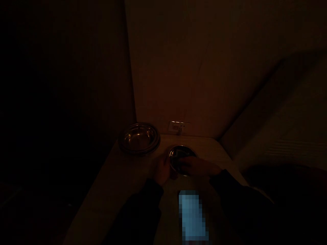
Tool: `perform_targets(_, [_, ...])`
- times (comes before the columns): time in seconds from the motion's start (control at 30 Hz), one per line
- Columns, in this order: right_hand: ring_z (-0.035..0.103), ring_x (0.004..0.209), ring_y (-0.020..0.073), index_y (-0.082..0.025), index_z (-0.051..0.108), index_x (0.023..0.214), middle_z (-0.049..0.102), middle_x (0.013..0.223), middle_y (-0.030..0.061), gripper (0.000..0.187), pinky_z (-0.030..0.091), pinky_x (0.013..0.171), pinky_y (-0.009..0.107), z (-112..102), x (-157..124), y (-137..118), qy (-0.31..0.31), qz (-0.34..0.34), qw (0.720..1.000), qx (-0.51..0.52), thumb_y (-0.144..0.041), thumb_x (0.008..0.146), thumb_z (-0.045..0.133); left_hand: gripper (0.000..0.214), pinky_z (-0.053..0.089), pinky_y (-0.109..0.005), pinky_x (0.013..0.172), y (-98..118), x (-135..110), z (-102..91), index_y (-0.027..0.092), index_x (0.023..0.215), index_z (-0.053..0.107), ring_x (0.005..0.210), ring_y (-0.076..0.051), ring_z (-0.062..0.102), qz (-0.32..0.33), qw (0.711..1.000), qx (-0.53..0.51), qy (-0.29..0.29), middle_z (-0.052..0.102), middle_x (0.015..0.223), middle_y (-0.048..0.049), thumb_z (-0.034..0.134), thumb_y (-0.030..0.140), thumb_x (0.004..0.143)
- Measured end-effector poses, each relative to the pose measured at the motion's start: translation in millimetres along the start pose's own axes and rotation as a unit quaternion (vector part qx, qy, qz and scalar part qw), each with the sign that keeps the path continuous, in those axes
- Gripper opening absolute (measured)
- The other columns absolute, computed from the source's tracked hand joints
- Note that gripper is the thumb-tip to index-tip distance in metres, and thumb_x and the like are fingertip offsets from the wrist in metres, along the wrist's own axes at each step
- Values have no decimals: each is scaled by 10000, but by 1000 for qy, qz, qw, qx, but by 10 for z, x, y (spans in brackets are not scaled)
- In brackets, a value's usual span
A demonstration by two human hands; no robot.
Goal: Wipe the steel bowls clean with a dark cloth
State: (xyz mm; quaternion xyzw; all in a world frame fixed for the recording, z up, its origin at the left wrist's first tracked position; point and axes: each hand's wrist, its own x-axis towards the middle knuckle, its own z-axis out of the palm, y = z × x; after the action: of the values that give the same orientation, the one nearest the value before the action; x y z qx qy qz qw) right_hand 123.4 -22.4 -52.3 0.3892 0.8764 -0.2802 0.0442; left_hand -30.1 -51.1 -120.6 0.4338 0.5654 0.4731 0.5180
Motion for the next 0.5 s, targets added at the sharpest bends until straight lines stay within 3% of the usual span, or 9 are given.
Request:
perform_targets(0.1, [652,819,156,-191,680,1043,715,952,19,283,481,744,245,-26,-49,11,-17,-16,1000,5,-129,840,492,341,506,-279,577,20,-5,-12,135,933,663,632,-181,653,18,1000,17,-4,701,718,-57,405,353,885])
perform_targets(0.2, [648,886,169,-180,677,1044,706,1016,40,301,475,795,260,43,-8,23,9,-6,1000,-6,-89,824,493,304,510,-293,647,45,-11,-31,145,844,677,706,-194,661,30,999,33,-4,711,767,-69,440,334,868])
perform_targets(0.33, [616,1039,194,-152,648,1103,666,1138,106,301,438,920,301,146,75,65,74,44,996,-24,-82,871,469,312,500,-311,537,65,-47,-22,160,896,670,529,-194,625,10,999,35,-13,670,591,-40,425,351,868])
perform_targets(0.43, [613,1017,213,-145,622,1107,640,1131,113,222,476,898,387,166,103,104,105,92,989,-41,-216,923,520,364,484,-307,472,70,-73,1,181,917,669,440,-192,593,-12,1000,18,-19,614,479,-10,440,457,860])
perform_targets(0.5, [606,1001,211,-164,591,1140,606,1163,91,271,506,859,418,172,128,112,116,112,986,-48,-319,921,556,363,494,-297,487,67,-72,9,189,899,672,471,-190,615,-14,1000,15,-17,623,491,-9,473,486,842])
